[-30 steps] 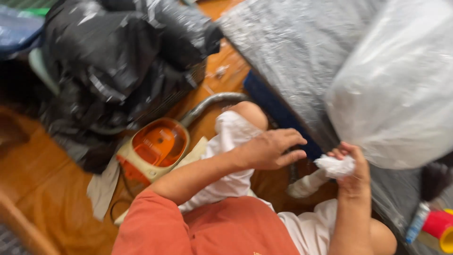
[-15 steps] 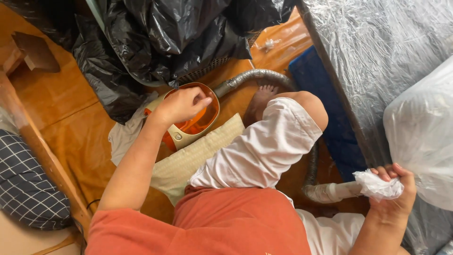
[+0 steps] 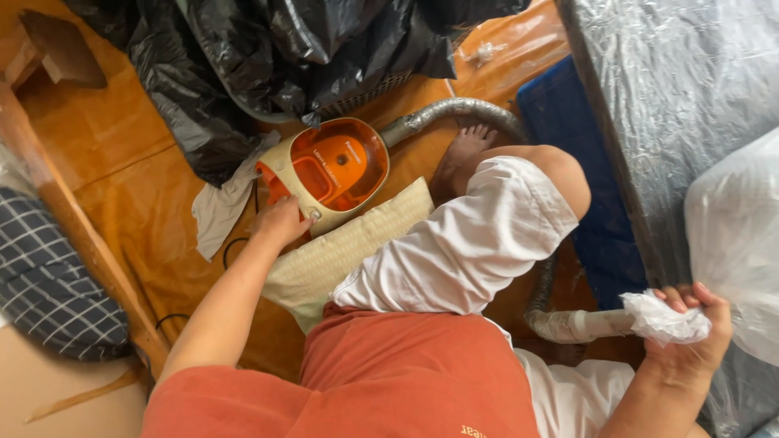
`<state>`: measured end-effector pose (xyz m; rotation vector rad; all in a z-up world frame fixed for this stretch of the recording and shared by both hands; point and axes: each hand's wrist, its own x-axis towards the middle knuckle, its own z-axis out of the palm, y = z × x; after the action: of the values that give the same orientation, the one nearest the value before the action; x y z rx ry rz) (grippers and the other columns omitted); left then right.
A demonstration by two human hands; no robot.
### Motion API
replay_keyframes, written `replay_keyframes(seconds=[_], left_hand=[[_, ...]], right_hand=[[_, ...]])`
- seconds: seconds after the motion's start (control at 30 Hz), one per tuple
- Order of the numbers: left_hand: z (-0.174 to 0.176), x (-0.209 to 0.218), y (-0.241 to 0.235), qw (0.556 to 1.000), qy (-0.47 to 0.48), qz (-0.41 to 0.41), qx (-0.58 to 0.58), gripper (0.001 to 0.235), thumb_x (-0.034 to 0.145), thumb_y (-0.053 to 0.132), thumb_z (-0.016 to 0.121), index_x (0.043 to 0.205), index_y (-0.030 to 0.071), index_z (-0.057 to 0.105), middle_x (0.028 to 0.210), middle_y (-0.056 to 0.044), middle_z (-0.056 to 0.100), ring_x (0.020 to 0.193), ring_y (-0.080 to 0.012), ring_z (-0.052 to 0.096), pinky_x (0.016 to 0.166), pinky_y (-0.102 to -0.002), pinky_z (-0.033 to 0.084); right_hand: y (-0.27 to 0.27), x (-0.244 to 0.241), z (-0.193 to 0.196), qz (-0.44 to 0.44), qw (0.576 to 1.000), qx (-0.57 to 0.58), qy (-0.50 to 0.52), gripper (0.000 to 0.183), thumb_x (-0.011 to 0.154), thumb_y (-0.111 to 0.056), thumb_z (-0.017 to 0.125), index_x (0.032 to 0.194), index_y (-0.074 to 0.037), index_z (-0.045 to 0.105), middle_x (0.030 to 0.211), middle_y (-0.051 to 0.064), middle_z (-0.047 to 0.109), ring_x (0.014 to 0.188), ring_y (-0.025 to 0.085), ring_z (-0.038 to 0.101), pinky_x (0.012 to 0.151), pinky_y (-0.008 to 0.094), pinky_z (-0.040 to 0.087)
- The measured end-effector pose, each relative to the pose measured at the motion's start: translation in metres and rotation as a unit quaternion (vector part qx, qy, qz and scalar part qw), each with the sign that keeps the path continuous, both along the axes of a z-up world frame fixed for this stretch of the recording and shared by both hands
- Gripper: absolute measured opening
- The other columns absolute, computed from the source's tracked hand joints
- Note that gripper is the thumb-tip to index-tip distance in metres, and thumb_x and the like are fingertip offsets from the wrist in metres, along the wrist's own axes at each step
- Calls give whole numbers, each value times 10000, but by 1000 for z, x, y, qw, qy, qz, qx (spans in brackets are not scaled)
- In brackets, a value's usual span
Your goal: The person places a white item into a clear plastic bag on a table, then uses a handheld vacuum to remove air from the bag. They seal the bag by twisting and tying the opening, then smooth the contents and place the sealed package on the table.
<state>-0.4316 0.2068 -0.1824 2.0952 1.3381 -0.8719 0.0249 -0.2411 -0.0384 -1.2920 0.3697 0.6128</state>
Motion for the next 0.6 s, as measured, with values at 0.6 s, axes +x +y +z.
replay_keyframes(seconds=[0.6], left_hand=[[-57, -4, 5, 998, 34, -2, 52, 641, 944, 613, 546, 1188, 30, 652, 1262, -137, 668, 1199, -310, 657, 946, -434, 558]], right_hand=[[9, 9, -19, -50, 993, 81, 68, 283, 847, -159, 675, 646, -162, 476, 503, -5, 431, 494, 119, 486, 687, 270, 485]])
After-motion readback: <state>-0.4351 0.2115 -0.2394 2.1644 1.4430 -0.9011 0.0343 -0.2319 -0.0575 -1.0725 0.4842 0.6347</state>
